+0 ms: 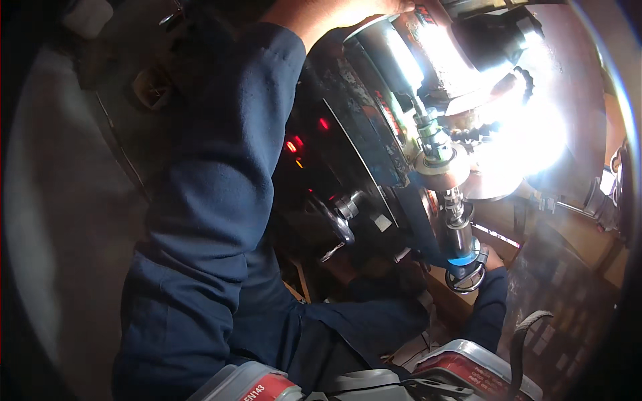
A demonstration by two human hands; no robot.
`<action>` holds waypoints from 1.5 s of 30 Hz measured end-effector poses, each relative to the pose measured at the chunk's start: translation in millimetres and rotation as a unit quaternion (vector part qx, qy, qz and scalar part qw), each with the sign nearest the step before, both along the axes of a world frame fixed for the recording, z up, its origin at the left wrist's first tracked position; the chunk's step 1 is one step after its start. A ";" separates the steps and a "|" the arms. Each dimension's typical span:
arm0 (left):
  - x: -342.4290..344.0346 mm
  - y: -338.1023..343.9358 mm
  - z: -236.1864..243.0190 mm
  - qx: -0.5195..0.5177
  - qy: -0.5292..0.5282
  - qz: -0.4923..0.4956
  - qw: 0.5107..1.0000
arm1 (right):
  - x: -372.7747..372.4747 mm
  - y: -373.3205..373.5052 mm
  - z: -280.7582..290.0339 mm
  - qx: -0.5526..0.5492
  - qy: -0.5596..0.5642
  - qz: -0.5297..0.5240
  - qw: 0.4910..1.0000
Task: The person uses a sharpening machine to sharpen the teeth of a circular saw blade by hand, occasionally checking the alignment with a measuring tool.
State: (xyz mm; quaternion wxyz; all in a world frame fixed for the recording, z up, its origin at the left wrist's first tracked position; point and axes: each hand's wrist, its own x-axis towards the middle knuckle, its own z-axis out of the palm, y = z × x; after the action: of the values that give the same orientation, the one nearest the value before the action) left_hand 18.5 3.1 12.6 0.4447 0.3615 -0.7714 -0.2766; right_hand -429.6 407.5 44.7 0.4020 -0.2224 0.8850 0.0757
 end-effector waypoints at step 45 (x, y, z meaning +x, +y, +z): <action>2.2 -5.8 -4.4 0.017 -0.031 0.056 0.998 | 66.8 18.6 3.4 -0.307 0.097 -0.122 0.939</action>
State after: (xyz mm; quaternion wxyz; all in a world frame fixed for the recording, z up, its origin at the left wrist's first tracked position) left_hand 20.7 -2.7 8.2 0.4294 0.4200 -0.7583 -0.2535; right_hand -362.8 426.1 48.1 0.2322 -0.2172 0.9204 -0.2277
